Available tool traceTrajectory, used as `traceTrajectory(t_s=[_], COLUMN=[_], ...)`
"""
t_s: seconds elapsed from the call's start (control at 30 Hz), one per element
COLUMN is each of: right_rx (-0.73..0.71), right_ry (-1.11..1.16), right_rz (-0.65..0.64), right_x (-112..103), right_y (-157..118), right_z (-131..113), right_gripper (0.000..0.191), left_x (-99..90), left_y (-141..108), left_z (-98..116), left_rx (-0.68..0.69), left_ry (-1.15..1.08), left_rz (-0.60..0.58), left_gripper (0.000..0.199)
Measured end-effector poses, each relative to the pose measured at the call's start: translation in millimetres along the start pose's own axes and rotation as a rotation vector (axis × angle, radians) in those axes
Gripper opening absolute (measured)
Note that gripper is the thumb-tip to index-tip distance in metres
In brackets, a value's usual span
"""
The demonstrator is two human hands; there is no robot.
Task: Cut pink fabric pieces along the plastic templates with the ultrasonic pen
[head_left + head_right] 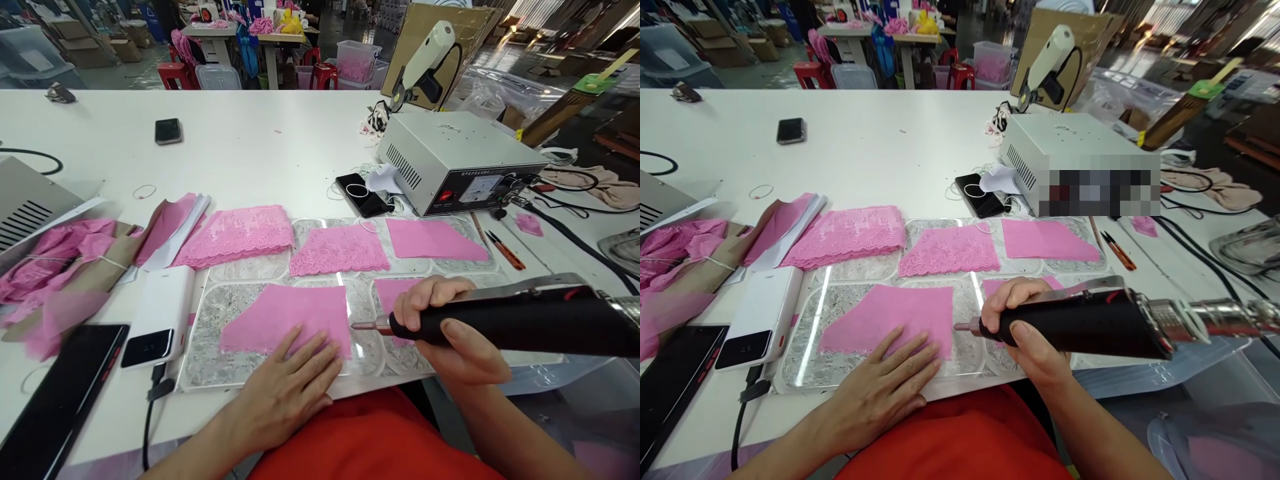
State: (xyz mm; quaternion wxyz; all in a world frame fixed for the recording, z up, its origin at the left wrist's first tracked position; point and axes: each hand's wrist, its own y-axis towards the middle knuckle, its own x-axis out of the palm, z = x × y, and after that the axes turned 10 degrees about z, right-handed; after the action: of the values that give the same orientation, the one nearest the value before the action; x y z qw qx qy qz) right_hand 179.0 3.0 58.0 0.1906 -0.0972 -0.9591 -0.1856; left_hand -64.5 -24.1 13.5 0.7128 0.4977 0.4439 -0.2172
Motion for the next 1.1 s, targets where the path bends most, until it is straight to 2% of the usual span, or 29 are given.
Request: traceTrajectory(t_s=[0.47,0.63,0.73,0.83,0.93,1.1], right_rx=[0.039,0.102,0.086,0.041,-0.010,-0.058], right_ry=[-0.014,-0.090,-0.096,-0.060,-0.039,0.014], right_rz=[-0.044,-0.009,0.014,0.100,0.177,0.141], right_x=[5,1,6,14,19,29], right_y=[-9,-11,-4,4,13,26], right_z=[-1,-4,-6,-4,5,23], right_gripper=[0.013,0.013,0.009,0.011,0.015,0.008], left_x=[0.0,-0.2,-4.8,-16.1,-26.9,-28.0], left_y=[-4,-6,-9,-18,-35,-60], left_z=[2,7,7,5,-1,-10], left_rx=[-0.001,-0.023,-0.048,-0.150,-0.275,-0.372], left_ry=[0.015,-0.001,0.007,0.078,0.222,0.329], left_rz=[-0.042,-0.101,-0.102,-0.058,0.039,0.118], left_gripper=[0.035,0.039,0.039,0.037,0.037,0.042])
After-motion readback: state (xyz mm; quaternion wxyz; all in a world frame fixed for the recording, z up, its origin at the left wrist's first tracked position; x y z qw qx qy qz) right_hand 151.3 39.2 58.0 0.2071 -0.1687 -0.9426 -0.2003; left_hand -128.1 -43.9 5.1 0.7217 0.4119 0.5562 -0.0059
